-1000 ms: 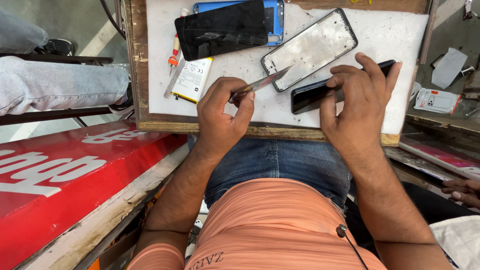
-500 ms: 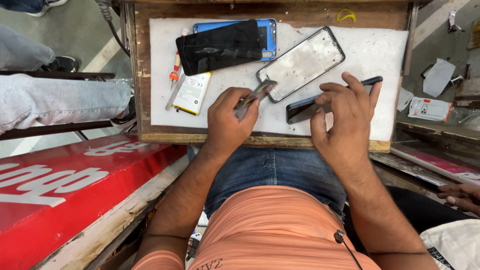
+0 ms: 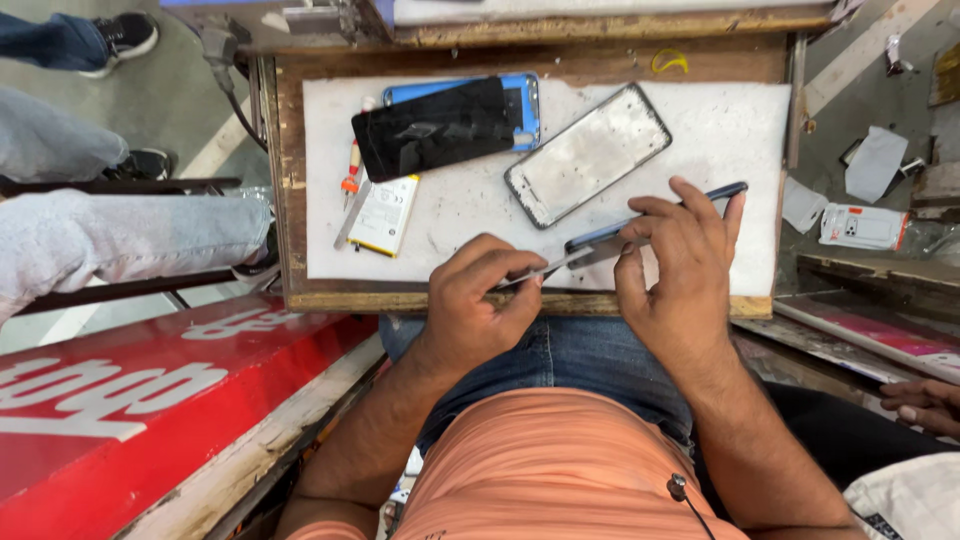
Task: The person cleans the edges of a smartphone with a cloth and a card, then removes the back cover and battery. They place the battery and back cover aside and continue handling the phone's internal components.
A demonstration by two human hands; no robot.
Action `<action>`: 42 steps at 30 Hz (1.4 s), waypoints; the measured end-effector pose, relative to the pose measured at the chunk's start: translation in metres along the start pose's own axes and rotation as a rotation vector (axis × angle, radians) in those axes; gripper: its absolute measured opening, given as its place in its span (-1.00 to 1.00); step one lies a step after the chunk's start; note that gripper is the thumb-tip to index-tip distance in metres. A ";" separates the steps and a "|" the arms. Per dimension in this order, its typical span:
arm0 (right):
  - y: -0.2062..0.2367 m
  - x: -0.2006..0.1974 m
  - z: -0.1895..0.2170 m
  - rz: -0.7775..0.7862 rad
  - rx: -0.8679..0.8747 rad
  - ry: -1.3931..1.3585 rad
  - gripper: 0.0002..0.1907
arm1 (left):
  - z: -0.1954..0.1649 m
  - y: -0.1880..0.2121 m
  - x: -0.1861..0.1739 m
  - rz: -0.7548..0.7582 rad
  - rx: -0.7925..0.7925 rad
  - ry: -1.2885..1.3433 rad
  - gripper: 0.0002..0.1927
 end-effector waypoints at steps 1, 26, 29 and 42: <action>0.000 -0.001 0.000 -0.004 -0.002 -0.002 -0.81 | -0.001 -0.001 0.000 -0.002 0.009 0.005 -0.83; 0.001 0.003 0.003 0.024 0.021 -0.025 -0.80 | 0.019 -0.004 0.016 0.129 0.039 -0.055 -0.79; 0.000 0.004 0.004 0.023 0.013 -0.022 -0.80 | 0.017 -0.007 0.017 0.113 0.099 -0.104 -0.74; 0.000 0.001 0.003 0.059 0.018 -0.031 -0.75 | 0.006 -0.002 0.011 0.080 0.330 -0.129 -0.61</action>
Point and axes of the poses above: each hand's wrist, its own y-axis away from the middle knuckle, its own x-axis out of the palm, z = x × y, the point moved 4 cm from there along -y, towards the middle knuckle, and after that the axes turned 3 degrees about y, right-handed, at the moved point
